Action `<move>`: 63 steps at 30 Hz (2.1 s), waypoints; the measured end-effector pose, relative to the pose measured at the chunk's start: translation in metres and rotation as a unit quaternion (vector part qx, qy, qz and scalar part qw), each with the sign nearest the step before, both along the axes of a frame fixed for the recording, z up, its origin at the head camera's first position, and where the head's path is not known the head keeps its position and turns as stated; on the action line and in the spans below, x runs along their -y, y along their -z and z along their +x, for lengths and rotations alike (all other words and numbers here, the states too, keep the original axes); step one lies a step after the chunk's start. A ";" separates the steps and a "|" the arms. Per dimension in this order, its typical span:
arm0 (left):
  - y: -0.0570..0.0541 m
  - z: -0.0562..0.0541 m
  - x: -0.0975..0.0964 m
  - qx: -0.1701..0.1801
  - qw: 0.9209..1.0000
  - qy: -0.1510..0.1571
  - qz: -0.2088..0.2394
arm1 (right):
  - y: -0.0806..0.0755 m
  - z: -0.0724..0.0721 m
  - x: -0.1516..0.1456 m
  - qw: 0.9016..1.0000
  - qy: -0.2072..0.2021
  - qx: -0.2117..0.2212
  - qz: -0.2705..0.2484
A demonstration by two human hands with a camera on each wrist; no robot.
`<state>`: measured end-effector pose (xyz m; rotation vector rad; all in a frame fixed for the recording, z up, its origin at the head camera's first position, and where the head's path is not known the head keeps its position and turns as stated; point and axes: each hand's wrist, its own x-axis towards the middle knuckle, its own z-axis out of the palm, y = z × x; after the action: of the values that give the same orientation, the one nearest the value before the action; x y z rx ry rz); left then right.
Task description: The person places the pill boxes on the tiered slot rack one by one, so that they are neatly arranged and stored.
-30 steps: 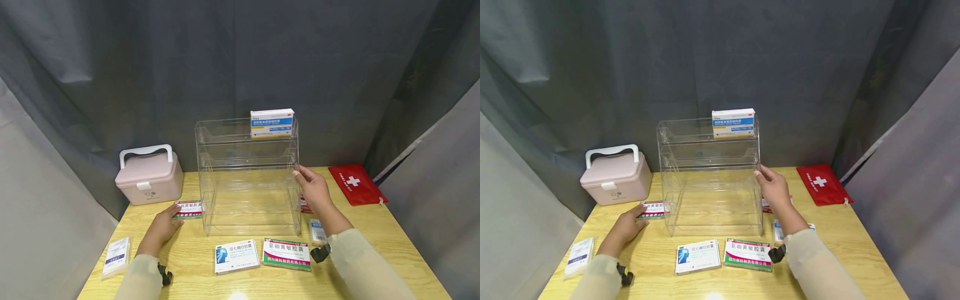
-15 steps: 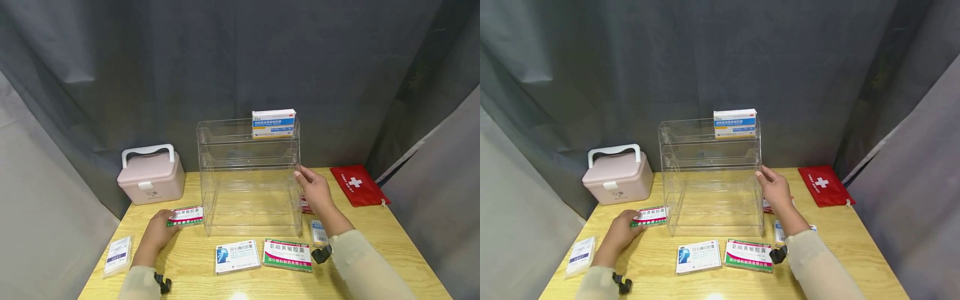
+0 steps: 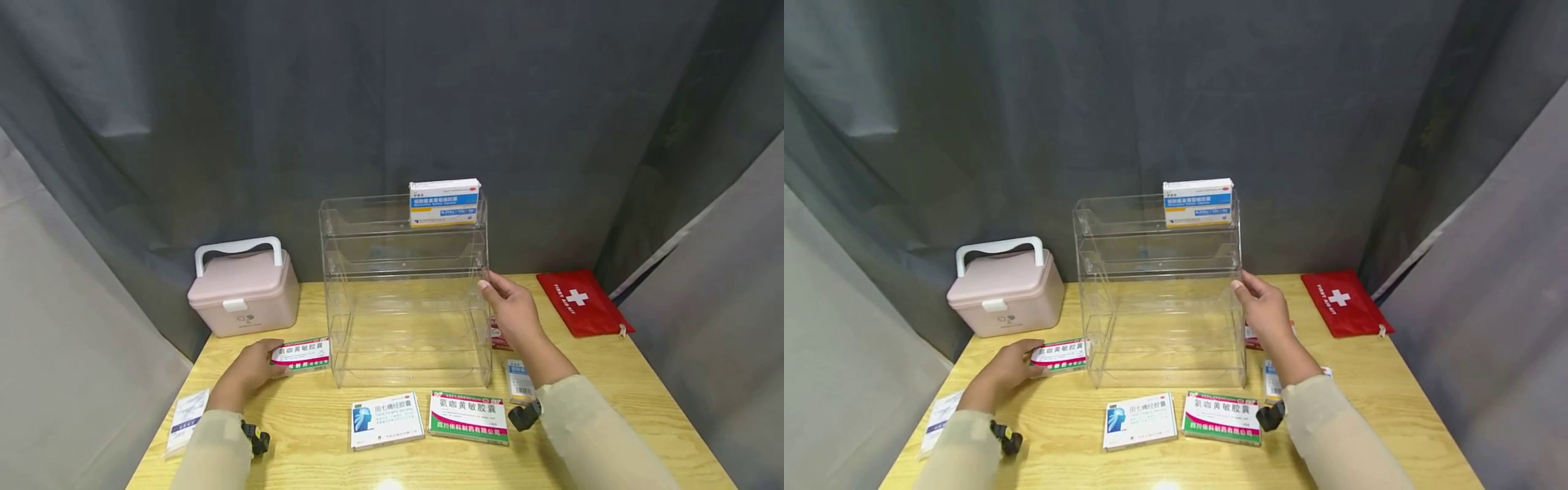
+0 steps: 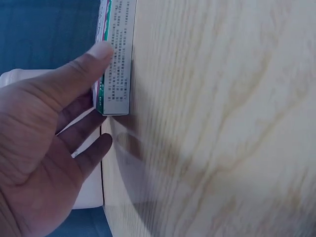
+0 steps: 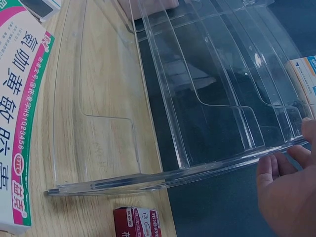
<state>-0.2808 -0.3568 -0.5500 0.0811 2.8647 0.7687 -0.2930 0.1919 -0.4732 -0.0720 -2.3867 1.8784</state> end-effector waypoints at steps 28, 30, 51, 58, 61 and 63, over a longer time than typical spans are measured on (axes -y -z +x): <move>-0.027 0.026 0.038 -0.068 0.986 -0.092 0.121 | -0.003 0.002 0.002 1.000 -0.003 0.009 0.010; -0.040 0.030 0.039 -0.084 0.980 -0.101 0.148 | -0.002 0.002 0.003 1.000 -0.004 0.008 0.009; -0.202 -0.007 -0.050 -0.331 0.831 -0.050 0.444 | -0.004 0.003 0.001 1.000 -0.007 0.004 0.002; -0.243 -0.042 -0.102 -0.377 0.807 -0.020 0.455 | -0.005 0.005 0.001 1.000 -0.006 0.005 -0.004; -0.254 -0.055 -0.120 -0.373 0.816 -0.011 0.441 | -0.006 0.005 0.001 1.000 -0.006 0.007 0.000; -0.259 -0.064 -0.131 -0.369 0.825 -0.008 0.429 | -0.006 0.005 0.001 1.000 -0.005 0.007 -0.001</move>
<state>-0.3444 -0.2259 -0.2909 0.5775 2.8027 2.4134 -0.2885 0.1913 -0.4673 -0.0735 -2.4003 1.8902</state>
